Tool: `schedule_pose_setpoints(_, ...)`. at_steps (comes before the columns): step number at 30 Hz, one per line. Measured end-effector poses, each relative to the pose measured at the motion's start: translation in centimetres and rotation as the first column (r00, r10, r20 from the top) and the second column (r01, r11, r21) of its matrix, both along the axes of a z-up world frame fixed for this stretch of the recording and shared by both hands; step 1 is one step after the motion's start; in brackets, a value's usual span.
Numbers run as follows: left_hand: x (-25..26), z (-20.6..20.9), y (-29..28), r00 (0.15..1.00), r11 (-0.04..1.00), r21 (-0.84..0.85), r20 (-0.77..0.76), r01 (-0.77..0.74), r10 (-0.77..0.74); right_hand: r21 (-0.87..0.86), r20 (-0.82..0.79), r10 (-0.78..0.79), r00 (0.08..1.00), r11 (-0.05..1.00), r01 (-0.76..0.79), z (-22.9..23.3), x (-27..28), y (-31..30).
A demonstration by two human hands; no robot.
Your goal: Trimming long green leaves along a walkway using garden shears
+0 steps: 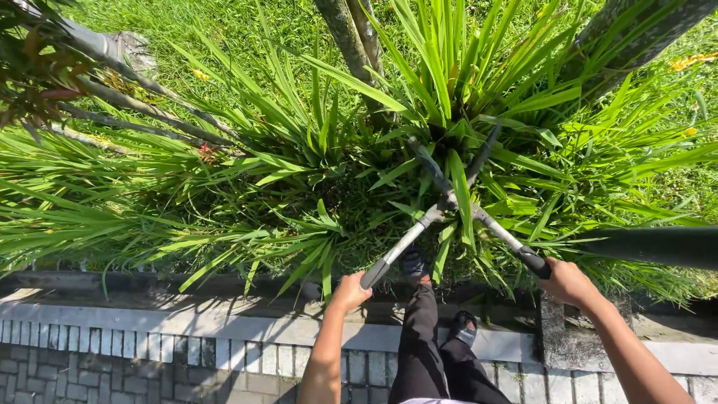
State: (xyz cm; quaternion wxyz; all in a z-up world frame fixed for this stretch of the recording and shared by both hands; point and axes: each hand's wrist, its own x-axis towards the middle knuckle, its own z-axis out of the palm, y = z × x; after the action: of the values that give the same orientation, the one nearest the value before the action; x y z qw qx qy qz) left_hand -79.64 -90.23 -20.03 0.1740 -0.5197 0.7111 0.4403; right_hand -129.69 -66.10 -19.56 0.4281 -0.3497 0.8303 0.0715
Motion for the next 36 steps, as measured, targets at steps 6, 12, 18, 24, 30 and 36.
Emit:
schedule_pose_setpoints(6,-16.1,-2.8,1.6,0.938,0.940,-0.060,-0.112,-0.335,0.328,-0.197,0.090,-0.300,0.950,0.929,0.312,-7.3,7.3,-14.2)
schedule_pose_setpoints(12,-14.7,1.2,1.6,0.887,0.900,0.028,-0.158,-0.436,0.434,-0.313,0.094,-0.169,0.981,0.931,0.190,1.9,2.7,-13.8)
schedule_pose_setpoints(18,-6.5,4.3,-7.5,0.981,0.981,-0.002,-0.022,-0.194,0.194,-0.230,0.087,-0.081,0.993,0.968,0.100,2.9,-1.7,-10.8)
schedule_pose_setpoints(24,-9.3,2.4,-16.6,0.993,0.994,0.019,-0.046,-0.104,0.105,-0.175,0.063,-0.047,0.997,0.983,0.057,4.0,-2.0,-19.5)
schedule_pose_setpoints(30,-18.7,0.5,-19.3,0.902,0.919,0.091,-0.180,-0.383,0.393,-0.287,0.087,-0.145,0.986,0.944,0.164,-3.4,-2.8,-31.3)
schedule_pose_setpoints(36,-22.7,2.5,-10.3,0.835,0.876,0.149,-0.265,-0.458,0.482,-0.375,0.095,-0.269,0.958,0.882,0.285,-1.1,1.0,-27.0)
